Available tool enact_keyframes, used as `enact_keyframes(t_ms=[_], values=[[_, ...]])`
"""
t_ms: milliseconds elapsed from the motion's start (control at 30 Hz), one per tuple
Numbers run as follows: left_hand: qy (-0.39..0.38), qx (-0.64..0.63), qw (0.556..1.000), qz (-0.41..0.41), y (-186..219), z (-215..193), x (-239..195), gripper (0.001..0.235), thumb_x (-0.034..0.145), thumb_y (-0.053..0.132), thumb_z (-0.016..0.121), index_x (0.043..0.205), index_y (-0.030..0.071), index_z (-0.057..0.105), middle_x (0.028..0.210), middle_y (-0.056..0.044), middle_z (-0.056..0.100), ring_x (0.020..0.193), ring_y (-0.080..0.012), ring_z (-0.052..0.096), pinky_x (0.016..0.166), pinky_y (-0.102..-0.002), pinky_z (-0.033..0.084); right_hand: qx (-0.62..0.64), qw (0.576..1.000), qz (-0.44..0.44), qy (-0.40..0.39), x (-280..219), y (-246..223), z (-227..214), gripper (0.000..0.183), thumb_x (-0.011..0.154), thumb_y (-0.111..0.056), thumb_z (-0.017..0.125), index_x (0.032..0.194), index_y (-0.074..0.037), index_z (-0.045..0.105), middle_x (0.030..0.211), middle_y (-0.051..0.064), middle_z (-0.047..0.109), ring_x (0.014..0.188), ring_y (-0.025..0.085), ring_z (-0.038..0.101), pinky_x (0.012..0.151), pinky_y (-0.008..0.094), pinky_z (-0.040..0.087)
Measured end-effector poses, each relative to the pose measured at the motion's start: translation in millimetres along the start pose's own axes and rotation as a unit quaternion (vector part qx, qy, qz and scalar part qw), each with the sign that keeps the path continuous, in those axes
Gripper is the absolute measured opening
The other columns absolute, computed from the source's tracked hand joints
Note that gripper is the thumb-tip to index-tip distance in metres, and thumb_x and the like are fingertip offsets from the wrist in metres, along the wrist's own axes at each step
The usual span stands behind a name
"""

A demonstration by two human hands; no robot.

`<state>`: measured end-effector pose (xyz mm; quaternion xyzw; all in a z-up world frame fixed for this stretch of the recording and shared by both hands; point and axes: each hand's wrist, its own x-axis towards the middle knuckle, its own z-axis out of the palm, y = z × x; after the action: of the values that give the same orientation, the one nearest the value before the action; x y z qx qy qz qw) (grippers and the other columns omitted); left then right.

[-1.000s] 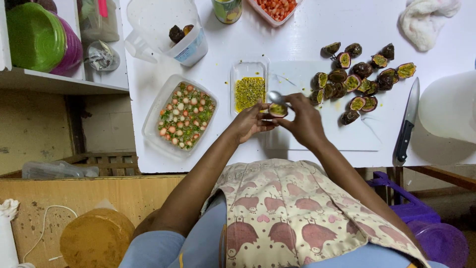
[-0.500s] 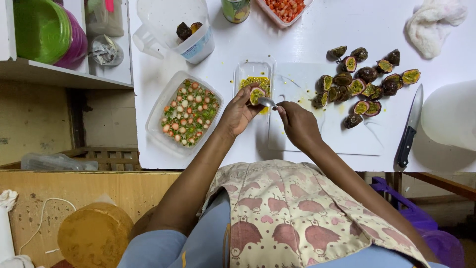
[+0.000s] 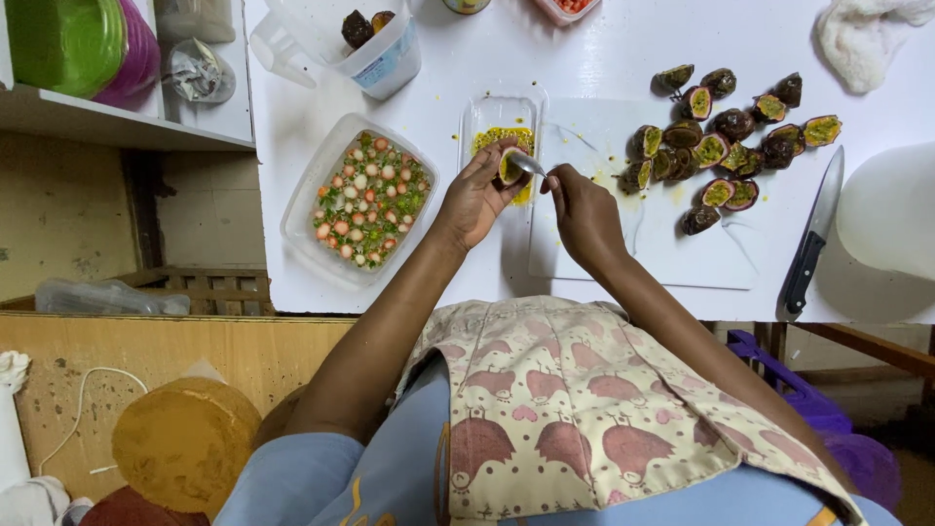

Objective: The person scoops the pulp and seeds from halved passion fruits using a spoon and places them into a clear plastic container. They handle the fruit halves one by one, discarding the empty skins into a nearby container.

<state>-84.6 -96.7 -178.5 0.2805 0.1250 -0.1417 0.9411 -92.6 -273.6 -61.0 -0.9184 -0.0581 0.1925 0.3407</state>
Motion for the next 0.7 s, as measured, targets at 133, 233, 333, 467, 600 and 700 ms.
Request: enact_keyframes(t_ms=[133,233,333,467,600,700], values=[[-0.016,0.009,1.0,-0.005,-4,1,1,0.033,0.109,0.022,0.057,0.137,0.005,0.056,0.13,-0.017,0.066,0.121,-0.0316,0.065,0.108,-0.046,0.054,0.011,1.0,0.018,-0.003,3,-3,1,0.029,0.114,-0.031,0.041,0.11,-0.015,0.065,0.079,0.022,0.067,0.079,0.048,0.067,0.076,0.055,0.051],[-0.003,0.019,1.0,-0.013,-9,5,-1,0.031,0.11,0.024,0.055,0.136,0.007,0.053,0.129,-0.018,0.063,0.122,-0.0319,0.064,0.11,-0.046,0.052,0.027,0.999,0.034,-0.027,9,8,10,0.031,0.113,-0.031,0.041,0.109,-0.014,0.066,0.072,0.02,0.066,0.071,0.044,0.066,0.072,0.053,0.051],[0.026,0.023,0.999,-0.03,-12,1,-6,0.03,0.109,0.03,0.054,0.132,0.01,0.053,0.122,-0.014,0.063,0.117,-0.0284,0.066,0.109,-0.043,0.052,0.035,0.998,0.041,-0.044,11,21,20,0.033,0.113,-0.032,0.04,0.107,-0.014,0.067,0.068,0.017,0.065,0.065,0.039,0.065,0.068,0.049,0.05],[0.057,0.021,0.998,-0.031,-15,-1,-9,0.032,0.107,0.034,0.058,0.127,0.009,0.056,0.117,-0.014,0.065,0.111,-0.0253,0.068,0.107,-0.041,0.054,0.056,0.995,0.053,-0.058,6,23,23,0.032,0.113,-0.032,0.04,0.111,-0.015,0.067,0.065,0.016,0.063,0.062,0.036,0.063,0.066,0.047,0.05],[0.059,0.039,0.997,-0.014,-15,-4,-12,0.033,0.107,0.035,0.059,0.127,0.009,0.057,0.118,-0.014,0.064,0.11,-0.0241,0.067,0.105,-0.042,0.054,0.041,0.996,0.033,-0.071,3,18,17,0.032,0.114,-0.031,0.041,0.114,-0.012,0.066,0.07,0.022,0.064,0.069,0.044,0.065,0.07,0.052,0.049],[0.057,0.057,0.997,-0.015,-9,-5,-2,0.033,0.107,0.037,0.058,0.128,0.011,0.057,0.115,-0.009,0.066,0.107,-0.02,0.068,0.102,-0.038,0.056,0.025,0.997,0.027,-0.074,9,18,13,0.037,0.114,-0.037,0.039,0.116,-0.012,0.066,0.07,0.023,0.065,0.068,0.044,0.066,0.07,0.053,0.05]])
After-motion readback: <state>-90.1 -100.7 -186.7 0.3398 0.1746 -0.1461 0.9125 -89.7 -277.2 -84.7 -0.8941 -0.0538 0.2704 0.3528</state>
